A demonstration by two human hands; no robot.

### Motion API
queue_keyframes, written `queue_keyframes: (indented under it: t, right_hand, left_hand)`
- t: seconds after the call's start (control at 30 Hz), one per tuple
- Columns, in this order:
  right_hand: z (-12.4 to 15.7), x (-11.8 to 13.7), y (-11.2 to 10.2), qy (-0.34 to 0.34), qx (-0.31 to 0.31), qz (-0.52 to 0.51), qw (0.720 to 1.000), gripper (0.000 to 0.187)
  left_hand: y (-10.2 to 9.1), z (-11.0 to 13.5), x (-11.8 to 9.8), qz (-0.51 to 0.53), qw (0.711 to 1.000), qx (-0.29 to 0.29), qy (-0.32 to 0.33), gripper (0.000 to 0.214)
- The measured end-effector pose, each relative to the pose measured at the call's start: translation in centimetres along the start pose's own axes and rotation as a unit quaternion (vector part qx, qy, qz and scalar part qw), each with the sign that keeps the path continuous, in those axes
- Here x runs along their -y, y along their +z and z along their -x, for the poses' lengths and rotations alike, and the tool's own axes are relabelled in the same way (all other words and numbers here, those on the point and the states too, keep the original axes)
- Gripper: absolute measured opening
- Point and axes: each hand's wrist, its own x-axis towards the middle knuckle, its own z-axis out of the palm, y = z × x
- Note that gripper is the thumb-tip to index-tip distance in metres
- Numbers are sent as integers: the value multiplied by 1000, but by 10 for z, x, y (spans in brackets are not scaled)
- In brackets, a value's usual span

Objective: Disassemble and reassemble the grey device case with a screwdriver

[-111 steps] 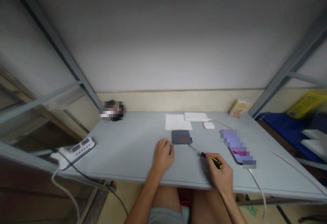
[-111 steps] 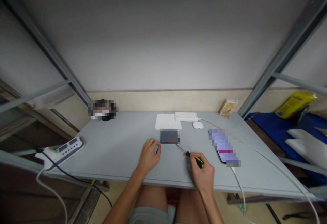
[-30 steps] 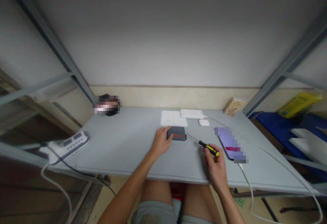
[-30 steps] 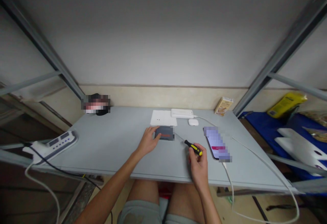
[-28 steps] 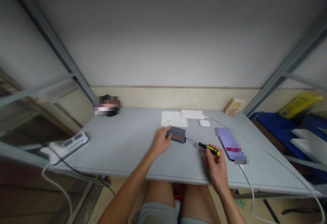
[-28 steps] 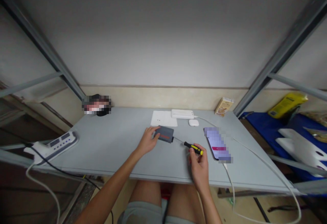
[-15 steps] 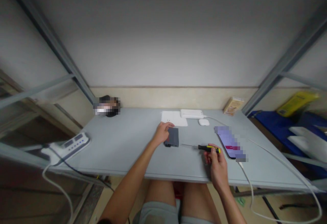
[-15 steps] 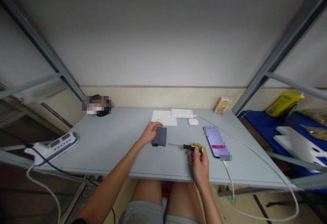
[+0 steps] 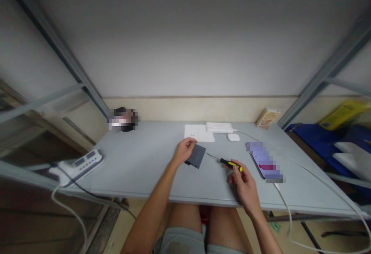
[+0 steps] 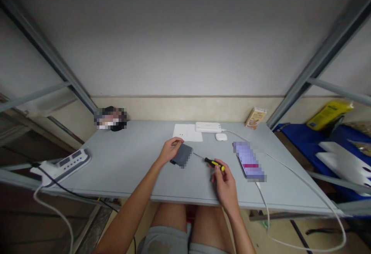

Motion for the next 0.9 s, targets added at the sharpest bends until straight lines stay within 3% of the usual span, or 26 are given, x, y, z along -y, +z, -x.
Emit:
queue_keyframes:
  t: [0.53, 0.73, 0.9]
  right_hand:
    - [1, 1, -1, -5, 7, -8, 1000, 59]
    - [2, 0, 0, -4, -22, -8, 1000, 59]
    - [3, 1, -1, 3, 1, -5, 1000, 56]
  left_hand:
    - [-1, 2, 4, 56, 998, 21, -9, 19]
    - [-1, 1, 6, 68, 997, 24, -19, 17]
    - [0, 1, 7, 74, 997, 22, -16, 16]
